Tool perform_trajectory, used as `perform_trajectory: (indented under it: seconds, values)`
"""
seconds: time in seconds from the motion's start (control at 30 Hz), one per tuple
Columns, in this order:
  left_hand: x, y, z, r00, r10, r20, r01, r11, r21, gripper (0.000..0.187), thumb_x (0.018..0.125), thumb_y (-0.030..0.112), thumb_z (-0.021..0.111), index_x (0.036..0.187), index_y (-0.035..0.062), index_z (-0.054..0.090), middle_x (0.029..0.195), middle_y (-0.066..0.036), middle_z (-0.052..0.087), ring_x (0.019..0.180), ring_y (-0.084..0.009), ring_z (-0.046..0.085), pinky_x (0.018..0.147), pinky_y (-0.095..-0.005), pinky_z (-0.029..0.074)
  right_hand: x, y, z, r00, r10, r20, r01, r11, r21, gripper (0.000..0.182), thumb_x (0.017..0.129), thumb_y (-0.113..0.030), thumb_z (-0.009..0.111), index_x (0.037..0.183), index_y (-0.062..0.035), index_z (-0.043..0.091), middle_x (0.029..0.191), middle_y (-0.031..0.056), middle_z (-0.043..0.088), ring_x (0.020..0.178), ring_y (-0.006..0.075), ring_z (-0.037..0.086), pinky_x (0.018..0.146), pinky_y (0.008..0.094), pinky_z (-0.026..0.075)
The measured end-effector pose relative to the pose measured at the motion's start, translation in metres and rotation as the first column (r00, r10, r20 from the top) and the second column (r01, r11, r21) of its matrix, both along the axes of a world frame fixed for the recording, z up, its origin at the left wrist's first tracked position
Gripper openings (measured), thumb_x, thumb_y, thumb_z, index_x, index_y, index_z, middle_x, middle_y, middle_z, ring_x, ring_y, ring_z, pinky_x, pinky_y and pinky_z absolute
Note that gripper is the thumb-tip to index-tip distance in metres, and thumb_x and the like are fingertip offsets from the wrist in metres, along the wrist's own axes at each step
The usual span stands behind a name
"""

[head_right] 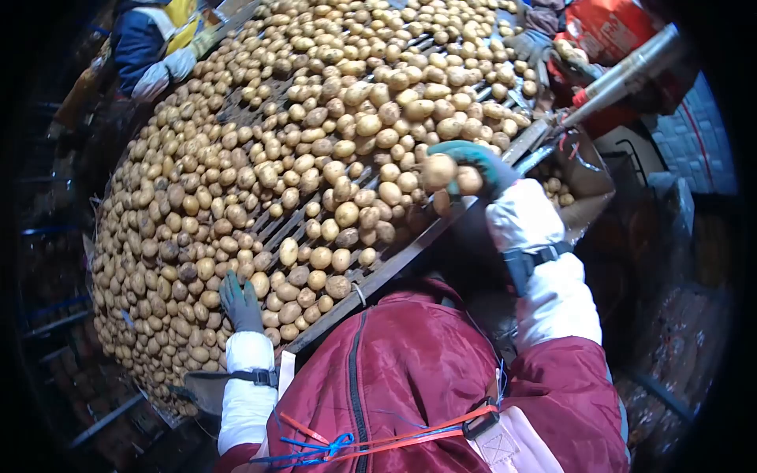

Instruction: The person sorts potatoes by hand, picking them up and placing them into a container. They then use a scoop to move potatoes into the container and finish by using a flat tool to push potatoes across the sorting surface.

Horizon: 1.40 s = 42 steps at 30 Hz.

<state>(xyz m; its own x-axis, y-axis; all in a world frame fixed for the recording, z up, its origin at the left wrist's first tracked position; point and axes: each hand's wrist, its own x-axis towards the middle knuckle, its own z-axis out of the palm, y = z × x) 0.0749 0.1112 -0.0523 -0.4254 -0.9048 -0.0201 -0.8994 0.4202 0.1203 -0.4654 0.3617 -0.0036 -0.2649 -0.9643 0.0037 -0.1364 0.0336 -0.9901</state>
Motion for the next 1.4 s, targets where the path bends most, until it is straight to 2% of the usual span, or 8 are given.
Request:
perform_trajectory:
  seconds: [0.03,0.1,0.27,0.67,0.83,1.03,1.17,1.4]
  values:
    - [-0.002,0.001,0.002,1.0,0.011,0.0,-0.011,1.0,0.009,0.058,0.1,0.037,0.05,0.15,0.0087,0.041,0.151,-0.018,0.042,0.142,-0.0389,0.032,0.117,-0.0506,0.023,-0.016,0.024,0.011,0.947,-0.031,-0.32,-0.015,0.99,-0.138,0.034,0.093,-0.016,0.064,0.124,-0.0024,0.063,0.118,0.0076,0.066,0.102,0.0162,0.065,0.078,0.0298,0.056]
    - [-0.001,0.0,-0.001,1.0,0.016,-0.023,-0.016,1.0,0.023,0.057,0.101,0.037,0.048,0.15,0.0086,0.041,0.152,-0.018,0.041,0.142,-0.0385,0.031,0.117,-0.0508,0.023,-0.053,0.086,0.042,0.768,-0.4,0.499,0.172,0.881,0.441,0.03,0.093,-0.015,0.063,0.12,-0.001,0.065,0.119,0.0093,0.066,0.107,0.018,0.063,0.084,0.031,0.056]
    - [-0.022,0.003,-0.011,0.979,0.145,-0.143,-0.136,0.988,0.071,0.061,0.098,0.039,0.054,0.147,0.0042,0.043,0.15,-0.021,0.043,0.141,-0.0417,0.032,0.116,-0.0518,0.024,-0.123,0.199,0.019,0.835,-0.238,-0.496,0.491,0.729,0.477,0.028,0.098,-0.018,0.058,0.117,0.0001,0.068,0.117,0.0066,0.067,0.112,0.014,0.061,0.095,0.0284,0.049]
    - [-0.23,0.042,0.018,0.789,-0.413,-0.455,0.511,0.852,0.111,0.064,0.088,0.015,0.07,0.146,0.0067,0.044,0.147,-0.021,0.045,0.138,-0.0359,0.039,0.114,-0.0451,0.034,-0.021,0.013,-0.002,0.804,-0.526,0.278,0.391,0.819,0.421,0.034,0.095,-0.026,0.064,0.122,-0.0053,0.068,0.094,-0.0001,0.069,0.069,0.011,0.064,0.063,0.0258,0.052]
    - [-0.163,-0.001,0.043,0.805,-0.009,-0.594,0.249,0.913,0.323,0.056,0.087,0.012,0.067,0.139,0.0013,0.05,0.14,-0.021,0.049,0.13,-0.0347,0.047,0.112,-0.0431,0.036,-0.048,-0.009,-0.011,0.759,-0.591,0.273,0.462,0.785,0.413,0.028,0.093,-0.02,0.067,0.115,-0.0039,0.07,0.087,0.0019,0.068,0.059,0.0101,0.061,0.055,0.0253,0.052]
    - [-0.059,0.0,0.003,0.985,-0.102,0.141,0.095,0.994,0.058,0.065,0.09,0.032,0.067,0.143,0.0019,0.045,0.147,-0.028,0.041,0.133,-0.0429,0.041,0.11,-0.0529,0.034,-0.105,-0.062,-0.045,0.811,-0.332,-0.482,0.526,0.774,0.352,0.052,0.081,-0.042,0.071,0.118,-0.0059,0.067,0.107,0.0179,0.071,0.1,0.0298,0.069,0.088,0.0401,0.053]
    - [-0.123,0.005,-0.008,0.922,0.126,-0.367,0.03,0.92,0.392,0.071,0.091,0.02,0.062,0.151,0.0003,0.03,0.151,-0.029,0.035,0.141,-0.0434,0.033,0.116,-0.0489,0.03,-0.088,-0.1,-0.045,0.752,-0.068,-0.656,0.523,0.668,0.53,0.057,0.078,-0.045,0.072,0.12,-0.0079,0.065,0.114,0.0211,0.069,0.106,0.0361,0.067,0.092,0.0435,0.052]
    - [-0.186,-0.007,0.024,0.934,-0.115,-0.34,0.174,0.973,0.15,0.059,0.089,0.014,0.064,0.143,0.0016,0.046,0.151,-0.025,0.036,0.142,-0.0396,0.032,0.117,-0.0499,0.029,-0.142,-0.038,-0.039,0.728,-0.362,0.582,0.249,0.931,0.267,0.044,0.093,-0.026,0.067,0.13,-0.0019,0.061,0.103,0.009,0.07,0.088,0.0193,0.069,0.077,0.0306,0.057]
